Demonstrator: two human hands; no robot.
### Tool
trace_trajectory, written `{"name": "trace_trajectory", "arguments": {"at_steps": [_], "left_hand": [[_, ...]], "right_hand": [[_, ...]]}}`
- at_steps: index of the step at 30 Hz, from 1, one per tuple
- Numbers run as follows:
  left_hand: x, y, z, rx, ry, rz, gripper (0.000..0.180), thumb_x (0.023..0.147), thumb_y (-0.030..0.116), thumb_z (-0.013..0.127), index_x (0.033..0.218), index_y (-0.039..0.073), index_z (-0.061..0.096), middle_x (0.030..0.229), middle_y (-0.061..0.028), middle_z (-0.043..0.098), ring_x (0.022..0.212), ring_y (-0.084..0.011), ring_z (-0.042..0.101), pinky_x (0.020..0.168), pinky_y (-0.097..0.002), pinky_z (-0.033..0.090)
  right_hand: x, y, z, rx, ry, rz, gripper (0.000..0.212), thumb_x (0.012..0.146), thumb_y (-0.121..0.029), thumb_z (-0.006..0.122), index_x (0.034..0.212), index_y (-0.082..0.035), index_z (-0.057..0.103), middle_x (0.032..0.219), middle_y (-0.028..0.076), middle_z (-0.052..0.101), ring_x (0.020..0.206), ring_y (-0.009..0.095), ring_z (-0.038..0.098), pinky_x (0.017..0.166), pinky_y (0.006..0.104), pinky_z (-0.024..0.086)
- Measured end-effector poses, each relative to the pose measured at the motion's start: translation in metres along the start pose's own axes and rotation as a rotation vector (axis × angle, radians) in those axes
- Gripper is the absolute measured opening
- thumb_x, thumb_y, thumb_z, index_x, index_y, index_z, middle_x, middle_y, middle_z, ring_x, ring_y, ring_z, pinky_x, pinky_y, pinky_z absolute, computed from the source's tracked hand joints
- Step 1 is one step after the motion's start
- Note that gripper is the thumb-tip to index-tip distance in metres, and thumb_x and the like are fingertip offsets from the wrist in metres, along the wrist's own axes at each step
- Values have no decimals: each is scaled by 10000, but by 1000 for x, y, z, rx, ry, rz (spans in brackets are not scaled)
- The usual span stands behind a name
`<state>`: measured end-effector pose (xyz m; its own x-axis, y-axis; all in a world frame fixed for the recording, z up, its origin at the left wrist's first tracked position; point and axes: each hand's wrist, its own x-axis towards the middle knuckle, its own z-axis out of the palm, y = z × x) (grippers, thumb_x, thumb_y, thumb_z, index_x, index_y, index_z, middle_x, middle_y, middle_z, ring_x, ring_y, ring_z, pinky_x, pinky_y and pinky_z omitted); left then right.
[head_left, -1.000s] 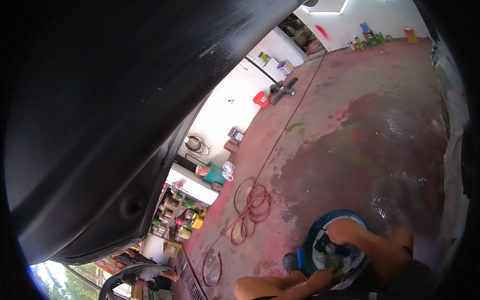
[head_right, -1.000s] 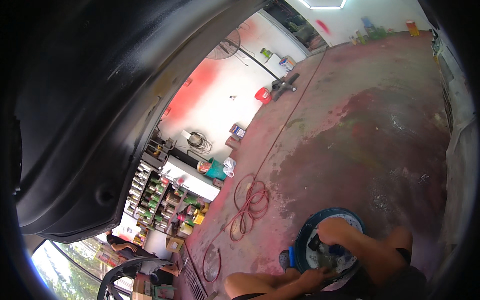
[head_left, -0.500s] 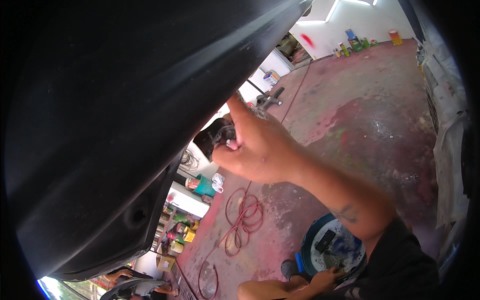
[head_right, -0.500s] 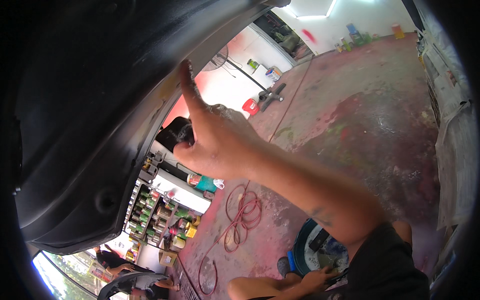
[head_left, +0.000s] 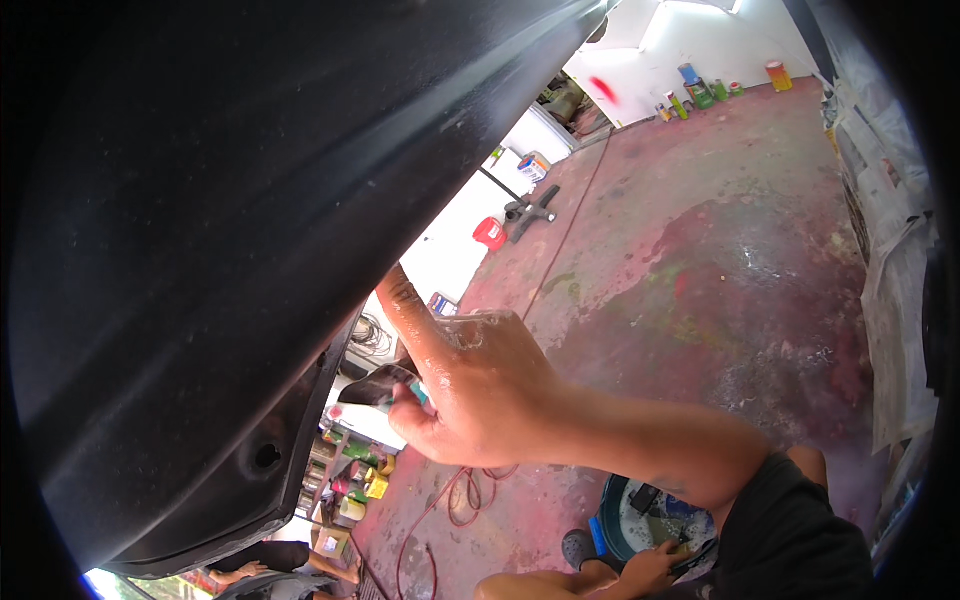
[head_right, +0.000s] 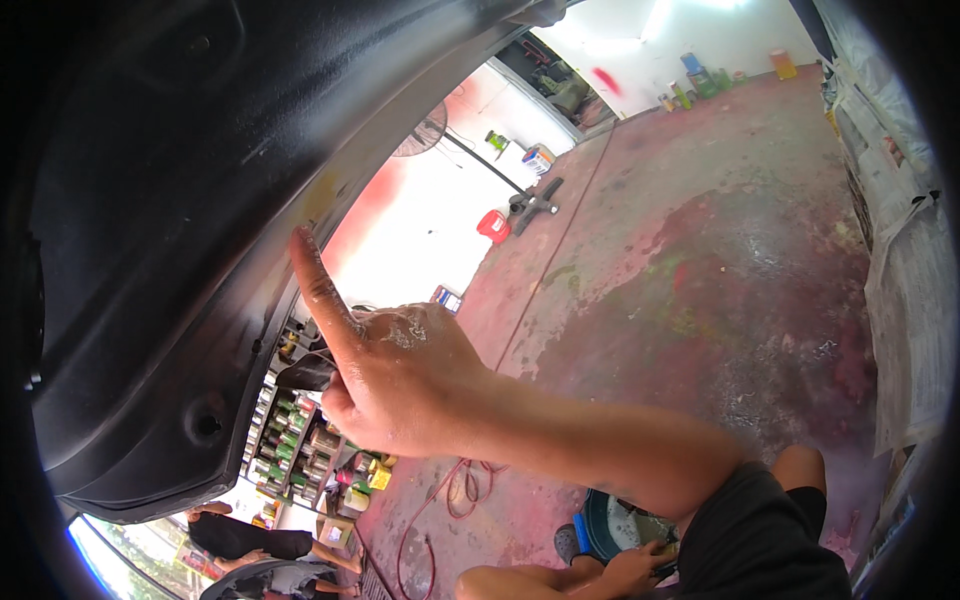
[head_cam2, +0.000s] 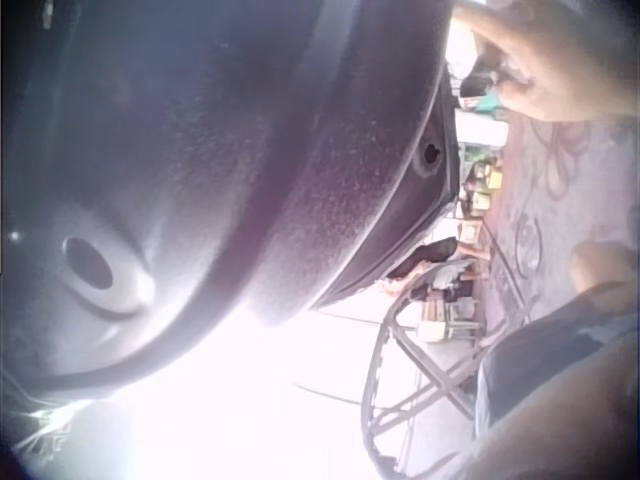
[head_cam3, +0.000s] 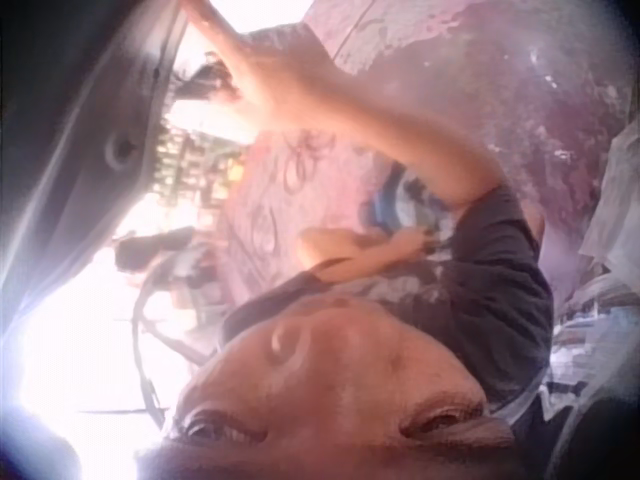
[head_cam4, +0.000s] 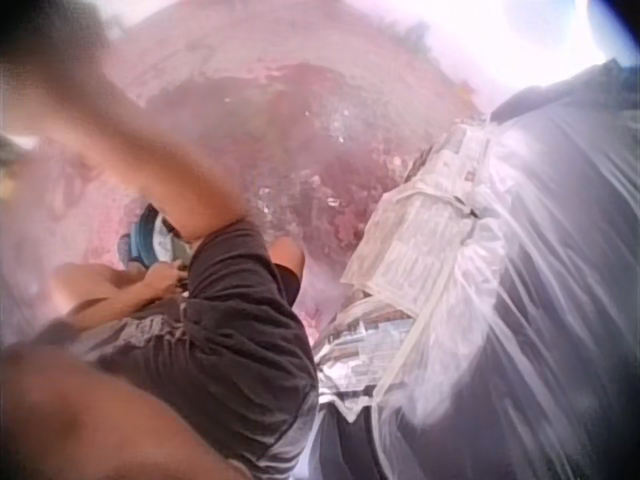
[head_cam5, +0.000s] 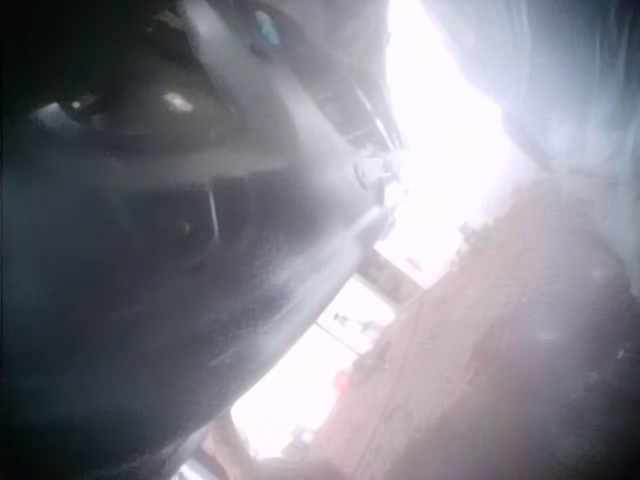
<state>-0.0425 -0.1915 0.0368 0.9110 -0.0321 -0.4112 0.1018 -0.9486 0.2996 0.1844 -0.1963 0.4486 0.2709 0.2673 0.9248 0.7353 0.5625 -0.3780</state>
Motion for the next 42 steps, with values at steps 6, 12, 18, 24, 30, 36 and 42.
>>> {"name": "trace_trajectory", "arguments": {"at_steps": [6,12,18,24,30,36,42], "left_hand": [[6,-5,12,-46,-15,-39,482,856,297,712,1328,224,650,1284,-203,632,993,-415,683,813,-539,564],[6,-9,8,-56,-20,30,435,859,279,695,1288,217,659,1243,-201,637,985,-405,677,806,-533,558],[3,-3,7,-63,-22,-32,332,827,280,713,1135,160,741,1067,-209,680,910,-415,689,772,-535,557],[3,-7,15,-73,-17,-17,330,827,280,715,1132,158,742,1068,-206,677,911,-416,690,776,-534,558],[10,-6,17,-73,-27,3,328,827,281,717,1129,156,744,1068,-204,673,911,-417,691,780,-534,558],[9,-9,20,-80,-21,-12,325,827,281,720,1126,155,745,1069,-201,670,911,-418,692,785,-533,559],[15,-10,23,-71,-21,7,323,827,281,722,1122,153,746,1070,-198,666,911,-419,693,789,-533,559]], "right_hand": [[2,49,-5,-273,205,-127,949,886,-163,656,1700,-112,171,837,126,742,741,319,742,682,447,591],[4,100,-1,227,739,7,382,1116,-240,481,1382,14,582,1098,163,675,996,314,642,905,416,513],[57,70,26,170,849,-38,472,1127,-227,472,1487,76,508,1461,264,451,1342,362,451,1126,442,390],[45,31,63,126,782,-120,634,1076,-318,574,1580,38,427,1478,318,405,1300,435,425,1139,522,334],[53,78,49,-109,778,-249,647,1014,-293,652,1599,-83,473,1464,275,430,1243,396,453,1085,491,385],[37,28,69,174,810,-268,555,1075,-271,558,1575,-42,487,1315,264,486,1164,368,457,1031,476,396],[62,74,38,-21,845,-147,404,1108,-264,534,1320,63,638,1316,235,496,1176,321,452,1031,435,403]]}}
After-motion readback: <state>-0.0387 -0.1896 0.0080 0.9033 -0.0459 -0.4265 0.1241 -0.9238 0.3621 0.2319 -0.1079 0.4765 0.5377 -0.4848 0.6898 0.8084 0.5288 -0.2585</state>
